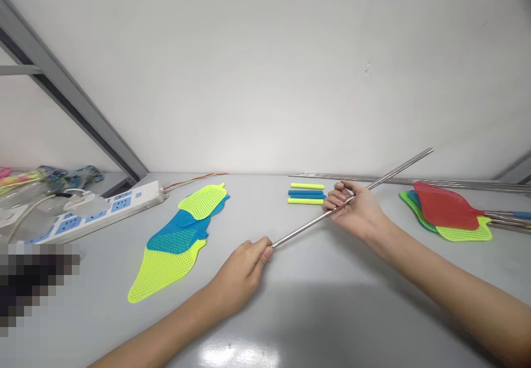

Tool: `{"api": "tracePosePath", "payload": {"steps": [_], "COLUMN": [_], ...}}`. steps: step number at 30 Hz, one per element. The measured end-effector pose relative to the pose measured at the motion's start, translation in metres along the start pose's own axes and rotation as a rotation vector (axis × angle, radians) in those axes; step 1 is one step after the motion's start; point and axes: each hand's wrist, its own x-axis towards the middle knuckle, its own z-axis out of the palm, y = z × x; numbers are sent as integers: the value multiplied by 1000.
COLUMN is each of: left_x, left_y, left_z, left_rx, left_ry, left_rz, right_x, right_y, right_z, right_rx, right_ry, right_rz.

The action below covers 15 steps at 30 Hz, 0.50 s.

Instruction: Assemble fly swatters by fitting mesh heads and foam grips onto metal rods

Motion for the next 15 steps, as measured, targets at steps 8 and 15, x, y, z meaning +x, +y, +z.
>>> {"api": "tracePosePath", "payload": {"steps": [8,15], "left_x": [-14,-28], "left_y": [16,26], "left_z": [4,9], "left_rx": [-166,-439], "left_ry": [-98,-232], "left_rz": [-12,-86], "right_x": [-5,-25], "right_y": [-44,-60], "right_z": [2,12], "right_rx": [-188,-171], "right_ry": [-113,-176], "right_rz": [-106,-128]}}
